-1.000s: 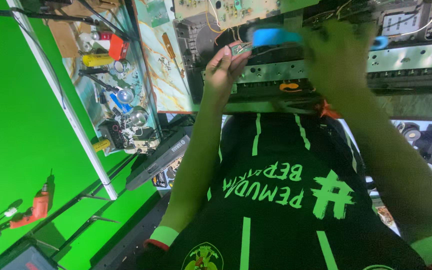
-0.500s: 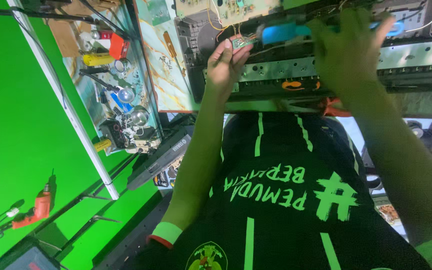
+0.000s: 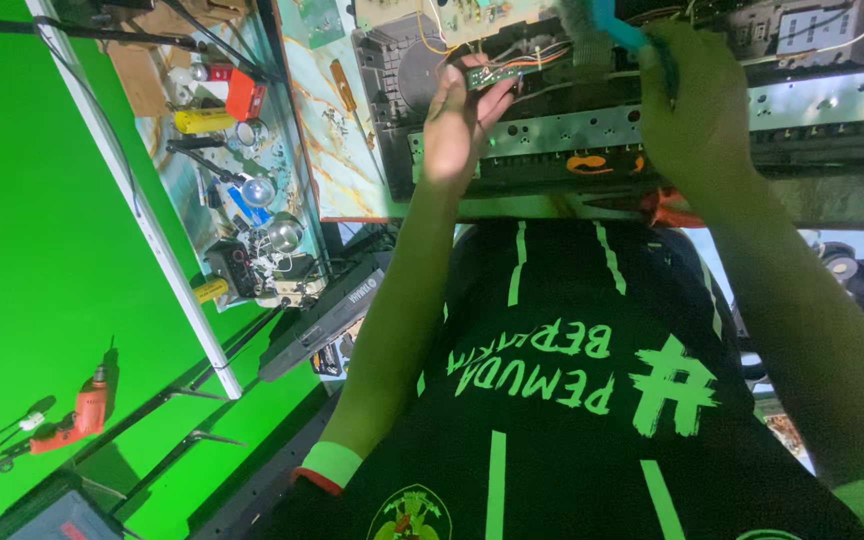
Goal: The person disconnects and reconnects various multi-colored wires and internal components of an electronic keyboard, using a screwdriver to handle small parts and a blue brush to clean the circuit boards and chassis.
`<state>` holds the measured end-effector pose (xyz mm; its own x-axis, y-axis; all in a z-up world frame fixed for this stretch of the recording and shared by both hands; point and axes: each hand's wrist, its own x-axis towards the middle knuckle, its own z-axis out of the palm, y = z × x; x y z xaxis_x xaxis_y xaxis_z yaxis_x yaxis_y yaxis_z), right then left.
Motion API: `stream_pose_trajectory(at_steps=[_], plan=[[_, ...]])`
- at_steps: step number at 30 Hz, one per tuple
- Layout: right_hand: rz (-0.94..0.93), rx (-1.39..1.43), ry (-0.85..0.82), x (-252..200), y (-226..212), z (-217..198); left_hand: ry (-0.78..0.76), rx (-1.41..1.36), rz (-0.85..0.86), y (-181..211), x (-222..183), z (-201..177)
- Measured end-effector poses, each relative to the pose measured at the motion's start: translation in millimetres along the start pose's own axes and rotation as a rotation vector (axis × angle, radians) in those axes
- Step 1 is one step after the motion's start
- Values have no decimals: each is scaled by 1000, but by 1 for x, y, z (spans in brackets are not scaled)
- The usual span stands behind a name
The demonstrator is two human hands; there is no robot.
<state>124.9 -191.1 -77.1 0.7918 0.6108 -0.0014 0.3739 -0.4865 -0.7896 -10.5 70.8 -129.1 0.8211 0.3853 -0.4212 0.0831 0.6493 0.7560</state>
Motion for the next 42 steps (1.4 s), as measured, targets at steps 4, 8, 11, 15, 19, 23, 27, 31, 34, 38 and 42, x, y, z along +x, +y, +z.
stream_pose_trajectory(at_steps=[4,8,11,15,19,23,27,31,34,38,42], plan=[[-14,-32,46,-11,-9,9,12,78,12,4,-3,13],[117,154,11,-29,-20,8,-2,151,-10,7,-8,22],[44,124,57,-33,-21,4,-11,209,-20,12,-2,27],[28,102,67,-50,-25,6,-11,303,4,11,-12,20],[113,113,29,-51,-30,5,-76,229,-25,12,-13,15],[43,-73,69,-62,-31,15,-117,325,-43,8,-20,3],[46,-358,76,-64,-17,33,-138,457,35,4,-16,5],[-90,-738,185,-66,4,52,-147,569,97,-4,-20,5],[-61,-766,231,-66,9,59,-112,849,274,-11,-23,1],[-141,-717,351,-58,-7,59,-71,1078,327,-18,-14,-5],[-120,-70,104,-41,-32,76,-100,986,269,-21,-16,-15]])
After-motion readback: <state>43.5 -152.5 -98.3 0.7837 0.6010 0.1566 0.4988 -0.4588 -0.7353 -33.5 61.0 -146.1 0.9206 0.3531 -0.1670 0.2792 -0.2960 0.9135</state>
